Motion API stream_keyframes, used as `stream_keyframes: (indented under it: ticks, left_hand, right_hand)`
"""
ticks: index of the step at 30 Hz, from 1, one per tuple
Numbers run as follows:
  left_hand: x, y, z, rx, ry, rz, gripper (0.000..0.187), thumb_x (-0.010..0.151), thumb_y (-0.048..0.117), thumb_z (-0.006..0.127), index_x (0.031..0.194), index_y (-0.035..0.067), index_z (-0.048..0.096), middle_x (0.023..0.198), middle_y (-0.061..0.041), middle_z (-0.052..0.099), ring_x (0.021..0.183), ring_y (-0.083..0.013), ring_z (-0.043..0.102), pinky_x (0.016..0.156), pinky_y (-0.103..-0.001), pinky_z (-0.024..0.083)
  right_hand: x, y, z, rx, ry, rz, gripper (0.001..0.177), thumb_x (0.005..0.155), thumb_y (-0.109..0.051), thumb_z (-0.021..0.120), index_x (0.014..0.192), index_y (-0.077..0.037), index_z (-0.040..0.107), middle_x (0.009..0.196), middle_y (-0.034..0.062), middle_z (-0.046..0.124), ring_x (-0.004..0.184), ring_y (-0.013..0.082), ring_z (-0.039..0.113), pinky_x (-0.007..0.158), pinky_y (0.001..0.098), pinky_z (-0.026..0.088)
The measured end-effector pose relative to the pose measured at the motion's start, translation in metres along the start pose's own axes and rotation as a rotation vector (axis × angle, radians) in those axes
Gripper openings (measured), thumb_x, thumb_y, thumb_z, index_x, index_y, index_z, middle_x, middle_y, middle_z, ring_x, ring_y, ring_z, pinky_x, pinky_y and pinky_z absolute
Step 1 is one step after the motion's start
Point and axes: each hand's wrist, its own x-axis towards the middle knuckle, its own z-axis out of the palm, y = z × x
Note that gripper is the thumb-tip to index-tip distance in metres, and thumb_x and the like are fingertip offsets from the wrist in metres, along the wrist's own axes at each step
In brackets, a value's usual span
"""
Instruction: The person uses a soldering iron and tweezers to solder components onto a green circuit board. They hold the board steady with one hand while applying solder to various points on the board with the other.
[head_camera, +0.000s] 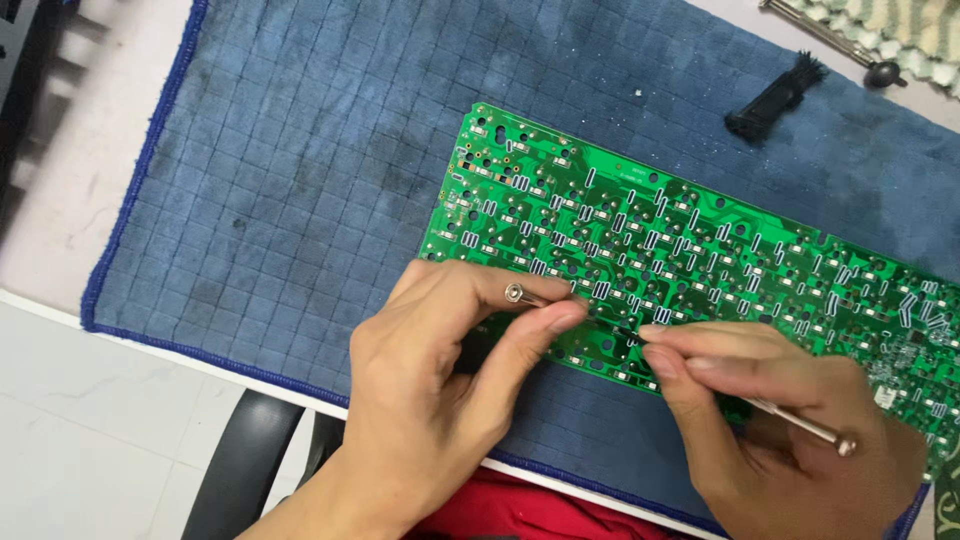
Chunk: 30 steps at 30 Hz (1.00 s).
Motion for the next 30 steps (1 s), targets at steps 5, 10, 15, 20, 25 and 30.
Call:
stream_keyframes:
  ticks: [5, 10, 15, 20, 25, 30]
  left_hand:
    - [0.001, 0.000, 0.001, 0.018, 0.001, 0.004, 0.010, 0.104, 0.015, 0.085, 0.105, 0.011, 0.076, 0.110, -0.001, 0.089, 0.096, -0.0167, 0.086, 0.097, -0.034, 0.058]
    - [0.003, 0.001, 0.002, 0.023, 0.000, -0.003, 0.007, 0.104, 0.014, 0.085, 0.105, 0.011, 0.078, 0.108, -0.001, 0.089, 0.093, -0.0150, 0.085, 0.095, -0.033, 0.056]
    - [0.001, 0.001, 0.002, 0.045, 0.003, -0.012, 0.009, 0.103, 0.014, 0.087, 0.106, 0.012, 0.079, 0.108, 0.000, 0.088, 0.094, -0.0145, 0.084, 0.097, -0.032, 0.057]
    - [0.001, 0.004, 0.000, 0.044, -0.012, -0.036, 0.007, 0.103, 0.012, 0.086, 0.107, 0.011, 0.081, 0.107, 0.000, 0.087, 0.096, -0.0144, 0.083, 0.097, -0.030, 0.057]
    - [0.000, 0.002, 0.000, 0.046, 0.000, -0.045, 0.005, 0.103, 0.012, 0.085, 0.107, 0.011, 0.082, 0.106, 0.000, 0.087, 0.096, -0.0137, 0.083, 0.097, -0.029, 0.056]
    - [0.001, 0.003, -0.001, 0.031, -0.010, -0.029, 0.006, 0.103, 0.011, 0.086, 0.107, 0.010, 0.081, 0.107, -0.001, 0.088, 0.096, -0.0150, 0.084, 0.097, -0.030, 0.057]
  right_hand:
    - [0.005, -0.004, 0.010, 0.069, 0.062, -0.035, 0.034, 0.099, 0.016, 0.084, 0.113, -0.003, 0.059, 0.102, 0.0202, 0.085, 0.095, 0.0266, 0.094, 0.094, 0.0367, 0.078]
    - [0.008, -0.007, 0.013, 0.077, 0.089, -0.021, 0.035, 0.098, 0.017, 0.083, 0.110, -0.003, 0.056, 0.097, 0.0209, 0.084, 0.092, 0.0279, 0.095, 0.091, 0.0370, 0.078]
    - [0.003, 0.004, 0.009, 0.073, 0.054, -0.047, 0.038, 0.102, 0.014, 0.083, 0.118, -0.007, 0.056, 0.101, 0.0161, 0.086, 0.095, 0.0243, 0.096, 0.092, 0.0337, 0.078]
    - [0.005, 0.003, 0.008, 0.116, 0.036, -0.045, 0.038, 0.100, 0.012, 0.084, 0.117, -0.007, 0.056, 0.106, 0.0182, 0.087, 0.101, 0.0266, 0.097, 0.093, 0.0329, 0.080]
    - [0.004, 0.003, 0.010, 0.162, 0.073, -0.044, 0.039, 0.095, 0.015, 0.085, 0.114, -0.004, 0.057, 0.098, 0.0202, 0.085, 0.098, 0.0303, 0.097, 0.091, 0.0372, 0.082]
    - [0.007, -0.004, 0.011, 0.096, 0.078, -0.023, 0.038, 0.097, 0.015, 0.085, 0.110, -0.004, 0.054, 0.100, 0.0204, 0.085, 0.094, 0.0253, 0.095, 0.091, 0.0363, 0.080]
